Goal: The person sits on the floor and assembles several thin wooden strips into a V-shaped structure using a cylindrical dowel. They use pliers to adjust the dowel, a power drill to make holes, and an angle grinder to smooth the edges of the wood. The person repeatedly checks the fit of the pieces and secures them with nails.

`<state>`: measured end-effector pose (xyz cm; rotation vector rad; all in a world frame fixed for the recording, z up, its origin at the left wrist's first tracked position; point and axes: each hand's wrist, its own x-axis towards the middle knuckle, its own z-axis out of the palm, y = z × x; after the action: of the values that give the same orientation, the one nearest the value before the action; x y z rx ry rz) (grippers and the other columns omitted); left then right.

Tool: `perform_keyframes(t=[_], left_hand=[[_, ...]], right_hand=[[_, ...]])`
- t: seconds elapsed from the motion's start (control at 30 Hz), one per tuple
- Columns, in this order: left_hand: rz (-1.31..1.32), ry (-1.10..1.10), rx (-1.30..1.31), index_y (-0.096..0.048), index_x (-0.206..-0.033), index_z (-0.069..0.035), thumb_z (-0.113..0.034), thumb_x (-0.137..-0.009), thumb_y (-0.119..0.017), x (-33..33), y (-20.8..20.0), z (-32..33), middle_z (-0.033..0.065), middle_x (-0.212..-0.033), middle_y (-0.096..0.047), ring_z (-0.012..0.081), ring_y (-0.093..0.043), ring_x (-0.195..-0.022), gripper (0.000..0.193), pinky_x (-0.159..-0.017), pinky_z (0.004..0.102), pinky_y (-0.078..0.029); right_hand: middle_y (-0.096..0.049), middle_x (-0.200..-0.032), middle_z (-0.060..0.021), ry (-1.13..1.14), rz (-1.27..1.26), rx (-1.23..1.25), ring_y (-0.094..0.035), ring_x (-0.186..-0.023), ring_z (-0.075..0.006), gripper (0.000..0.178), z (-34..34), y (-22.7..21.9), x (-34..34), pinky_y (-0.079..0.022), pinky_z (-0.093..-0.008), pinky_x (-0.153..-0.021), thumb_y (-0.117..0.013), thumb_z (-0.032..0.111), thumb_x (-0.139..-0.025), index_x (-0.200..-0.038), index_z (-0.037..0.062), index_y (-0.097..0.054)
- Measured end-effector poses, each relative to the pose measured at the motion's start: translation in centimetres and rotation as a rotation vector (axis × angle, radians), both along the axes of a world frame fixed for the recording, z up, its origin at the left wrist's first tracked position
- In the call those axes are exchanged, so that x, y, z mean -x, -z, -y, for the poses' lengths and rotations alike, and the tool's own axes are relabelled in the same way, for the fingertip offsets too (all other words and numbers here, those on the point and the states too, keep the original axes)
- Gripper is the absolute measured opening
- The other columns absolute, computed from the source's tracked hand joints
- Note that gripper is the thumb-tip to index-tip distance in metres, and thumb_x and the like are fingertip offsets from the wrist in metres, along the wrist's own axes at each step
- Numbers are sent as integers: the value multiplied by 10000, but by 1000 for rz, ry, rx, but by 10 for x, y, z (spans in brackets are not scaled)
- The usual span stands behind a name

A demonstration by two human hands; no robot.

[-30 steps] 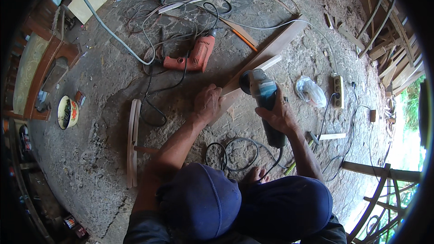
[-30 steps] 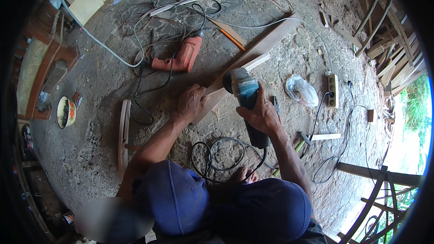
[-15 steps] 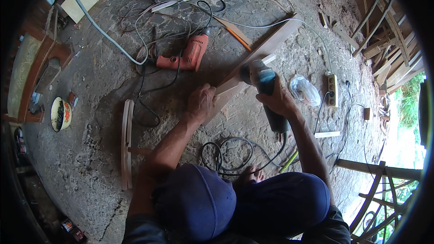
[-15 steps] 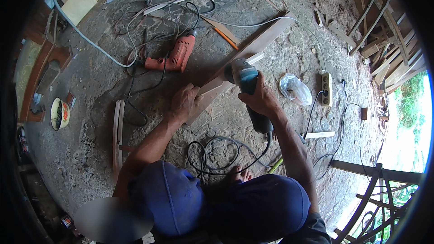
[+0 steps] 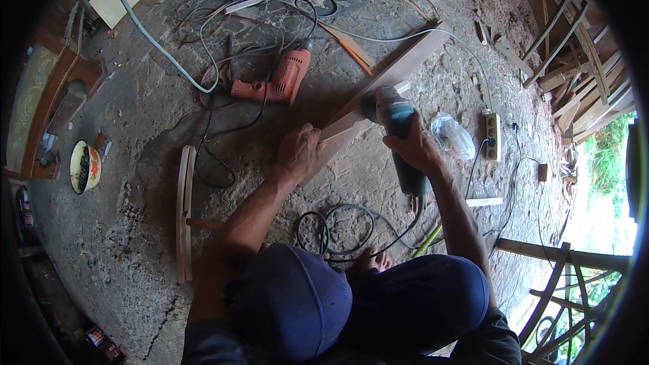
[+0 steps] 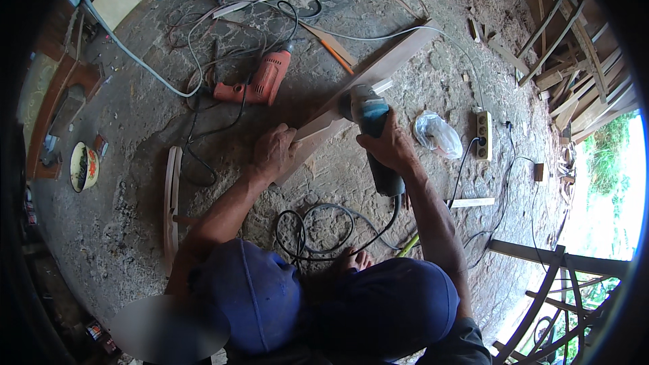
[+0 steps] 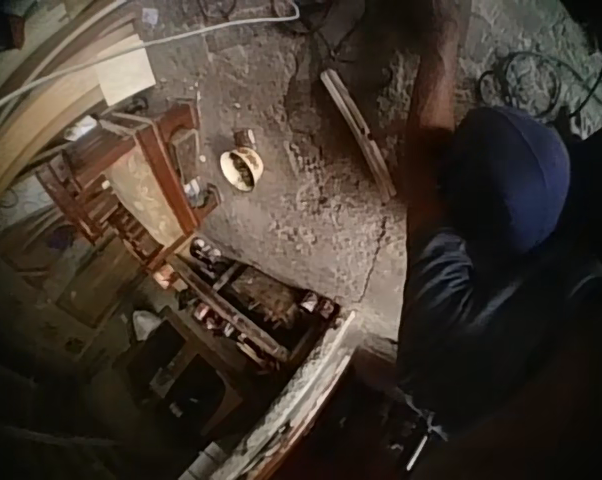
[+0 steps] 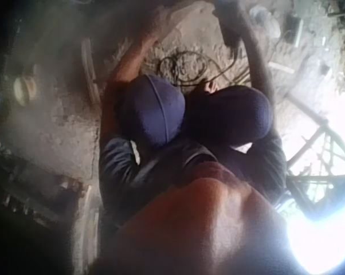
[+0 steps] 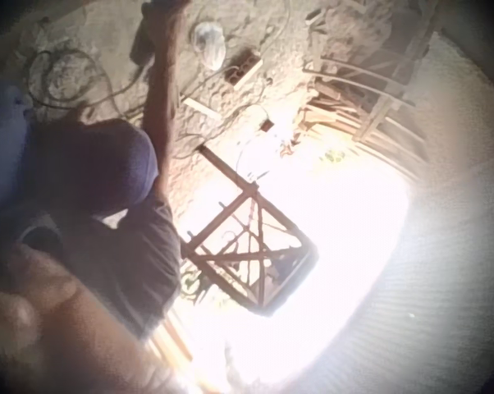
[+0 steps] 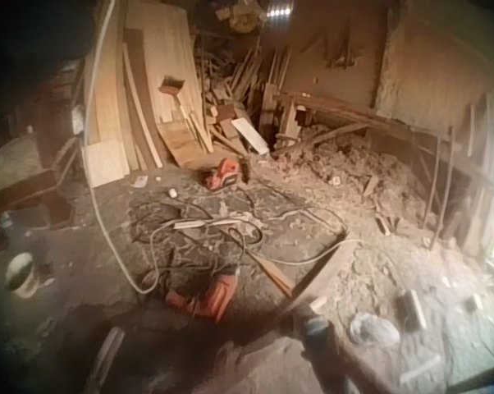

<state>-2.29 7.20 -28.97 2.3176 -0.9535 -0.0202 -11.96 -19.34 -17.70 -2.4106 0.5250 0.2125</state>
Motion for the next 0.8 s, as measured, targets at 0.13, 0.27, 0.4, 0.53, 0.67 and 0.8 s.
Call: perform_keyframes(t=[0.13, 0.27, 0.4, 0.53, 0.67, 0.8], left_hand=[[60, -5, 8, -622, -852, -40, -132, -836, -722, -1, 2, 0, 165, -887, -612, 371, -649, -871, 136, -762, 479, -531], [37, 1, -37, -637, -915, -36, -135, -847, -733, -2, 4, 0, 159, -912, -617, 364, -650, -902, 154, -777, 464, -537], [-3, 20, -83, -643, -947, -32, -154, -861, -739, -2, 3, 1, 158, -931, -623, 360, -650, -926, 177, -800, 456, -541], [7, 5, -73, -643, -951, -39, -173, -868, -737, -2, 2, 0, 156, -928, -621, 361, -650, -925, 184, -802, 457, -543], [46, 8, -41, -640, -942, -46, -177, -854, -742, -1, 4, 0, 153, -922, -619, 359, -650, -924, 188, -799, 461, -540], [66, 1, -49, -639, -941, -47, -180, -846, -742, -1, 4, -1, 151, -922, -618, 359, -649, -922, 193, -797, 465, -537]], right_hand=[[-627, -1254, -350, -73, -75, 22, -644, -1156, -476, 1155, -20, 6, 15, -509, -496, -999, -787, 439, -791, -1587, -42, -102], [-607, -1283, -362, -91, -8, 16, -628, -1185, -480, 1152, -19, 8, 19, -496, -484, -1029, -788, 438, -786, -1588, -38, -112], [-610, -1276, -353, -11, 33, 34, -632, -1184, -462, 1131, 10, 7, 3, -499, -488, -1016, -791, 428, -780, -1577, -52, -148], [-627, -1249, -353, -28, 67, 52, -646, -1161, -463, 1146, 7, 12, 6, -514, -493, -986, -784, 456, -786, -1576, -61, -134], [-647, -1205, -360, -107, -60, 41, -660, -1117, -494, 1156, -18, 11, 19, -525, -509, -970, -771, 486, -795, -1585, -40, -112], [-647, -1205, -365, -143, -70, 41, -660, -1122, -489, 1158, -26, 3, 15, -526, -507, -973, -762, 489, -796, -1591, -28, -97]])
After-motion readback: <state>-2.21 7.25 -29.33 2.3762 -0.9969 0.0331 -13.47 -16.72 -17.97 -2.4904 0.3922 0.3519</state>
